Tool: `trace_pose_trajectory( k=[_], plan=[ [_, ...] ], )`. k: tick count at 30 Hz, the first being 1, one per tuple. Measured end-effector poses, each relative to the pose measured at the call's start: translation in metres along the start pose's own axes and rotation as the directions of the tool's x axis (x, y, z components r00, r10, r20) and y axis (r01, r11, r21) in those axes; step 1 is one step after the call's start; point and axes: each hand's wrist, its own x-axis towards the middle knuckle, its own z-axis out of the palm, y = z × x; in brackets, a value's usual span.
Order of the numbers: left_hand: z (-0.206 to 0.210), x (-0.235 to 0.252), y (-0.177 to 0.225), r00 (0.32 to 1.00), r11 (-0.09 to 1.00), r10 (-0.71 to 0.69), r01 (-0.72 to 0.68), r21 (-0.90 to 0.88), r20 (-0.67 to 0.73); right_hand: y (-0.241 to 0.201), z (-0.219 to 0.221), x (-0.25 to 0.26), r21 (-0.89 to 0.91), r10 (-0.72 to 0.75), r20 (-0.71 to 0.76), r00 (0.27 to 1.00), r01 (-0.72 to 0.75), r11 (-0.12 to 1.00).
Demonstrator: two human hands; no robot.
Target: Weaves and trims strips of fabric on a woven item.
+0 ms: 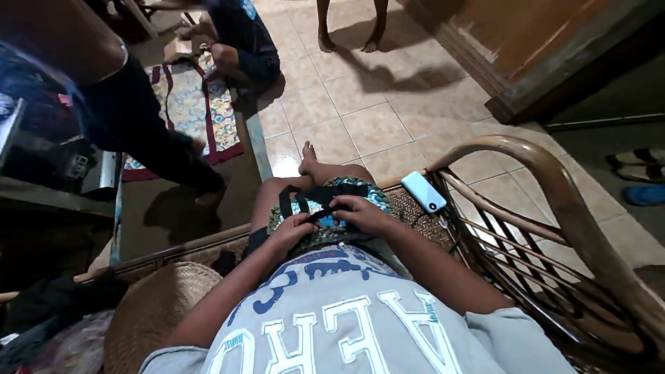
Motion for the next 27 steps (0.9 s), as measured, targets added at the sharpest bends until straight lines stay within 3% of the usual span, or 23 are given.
trace_pose_trajectory(
  k=[6,13,18,24,27],
  plan=[
    [0.0,0.001,-0.001,1.0,1.0,-0.013,0.013,0.012,0.004,0.004,-0.003,-0.001,-0.234,-0.195,0.156,0.968,0.228,0.945],
    [0.005,0.0,0.004,0.999,0.971,0.032,-0.026,0.236,-0.024,-0.012,0.007,-0.009,-0.512,-0.306,0.183,0.934,0.356,0.781],
    [0.005,0.0,0.009,1.0,0.934,0.0,-0.011,0.357,0.031,-0.009,0.017,-0.012,-0.582,-0.421,0.255,0.87,0.486,0.652],
    [0.002,0.002,0.005,0.998,0.963,0.045,-0.052,0.264,0.033,0.006,0.015,-0.004,-0.363,-0.366,0.069,0.928,0.365,0.857],
    [-0.001,0.001,0.009,0.998,0.978,0.026,-0.038,0.207,0.061,0.01,0.014,0.0,-0.315,-0.359,0.015,0.933,0.345,0.884]
  ],
)
